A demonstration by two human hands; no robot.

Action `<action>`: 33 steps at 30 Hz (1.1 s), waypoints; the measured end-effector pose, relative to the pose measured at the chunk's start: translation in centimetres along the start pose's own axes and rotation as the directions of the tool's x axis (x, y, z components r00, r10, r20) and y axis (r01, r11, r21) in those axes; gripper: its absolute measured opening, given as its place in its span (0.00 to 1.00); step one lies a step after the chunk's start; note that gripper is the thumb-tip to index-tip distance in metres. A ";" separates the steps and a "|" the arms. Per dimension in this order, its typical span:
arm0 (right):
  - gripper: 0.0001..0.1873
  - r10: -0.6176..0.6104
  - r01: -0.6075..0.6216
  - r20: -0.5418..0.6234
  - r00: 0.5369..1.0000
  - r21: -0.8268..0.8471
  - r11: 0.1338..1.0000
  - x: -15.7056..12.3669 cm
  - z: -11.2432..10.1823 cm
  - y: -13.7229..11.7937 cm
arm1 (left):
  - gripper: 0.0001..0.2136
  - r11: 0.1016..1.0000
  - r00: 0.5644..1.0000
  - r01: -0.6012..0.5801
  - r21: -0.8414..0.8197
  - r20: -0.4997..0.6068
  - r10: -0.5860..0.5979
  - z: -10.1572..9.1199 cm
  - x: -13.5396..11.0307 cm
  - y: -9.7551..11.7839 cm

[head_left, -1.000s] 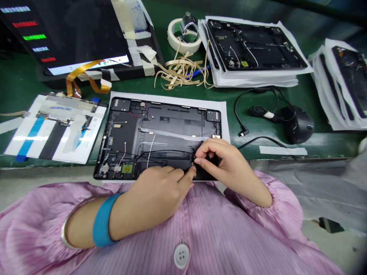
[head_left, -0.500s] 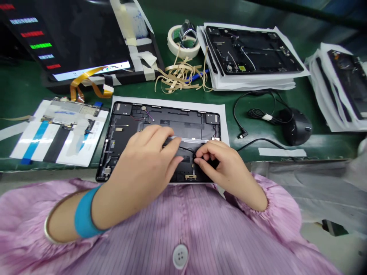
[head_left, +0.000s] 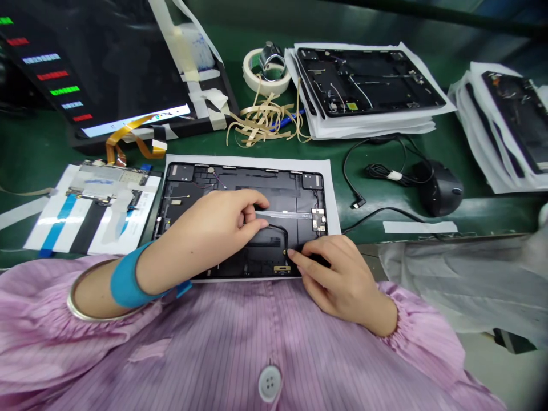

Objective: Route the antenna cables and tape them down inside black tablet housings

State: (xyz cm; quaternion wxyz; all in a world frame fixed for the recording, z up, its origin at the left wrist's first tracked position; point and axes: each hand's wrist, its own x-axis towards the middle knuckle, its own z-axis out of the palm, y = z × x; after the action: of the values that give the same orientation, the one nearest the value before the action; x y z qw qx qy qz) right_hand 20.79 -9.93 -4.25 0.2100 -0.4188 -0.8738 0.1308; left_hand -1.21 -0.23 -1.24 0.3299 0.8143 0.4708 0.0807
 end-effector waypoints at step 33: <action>0.19 0.085 -0.078 0.025 0.996 -0.216 0.973 2.4 0.7 0.3 | 0.06 0.987 0.984 0.143 -0.070 0.117 -0.134 -0.6 0.3 -1.2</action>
State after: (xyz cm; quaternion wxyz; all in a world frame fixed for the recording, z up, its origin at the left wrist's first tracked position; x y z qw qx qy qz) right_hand 19.30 -7.94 -4.35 0.1431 -0.4722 -0.8683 0.0509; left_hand -2.15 0.63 -1.56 0.3921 0.7692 0.5036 0.0302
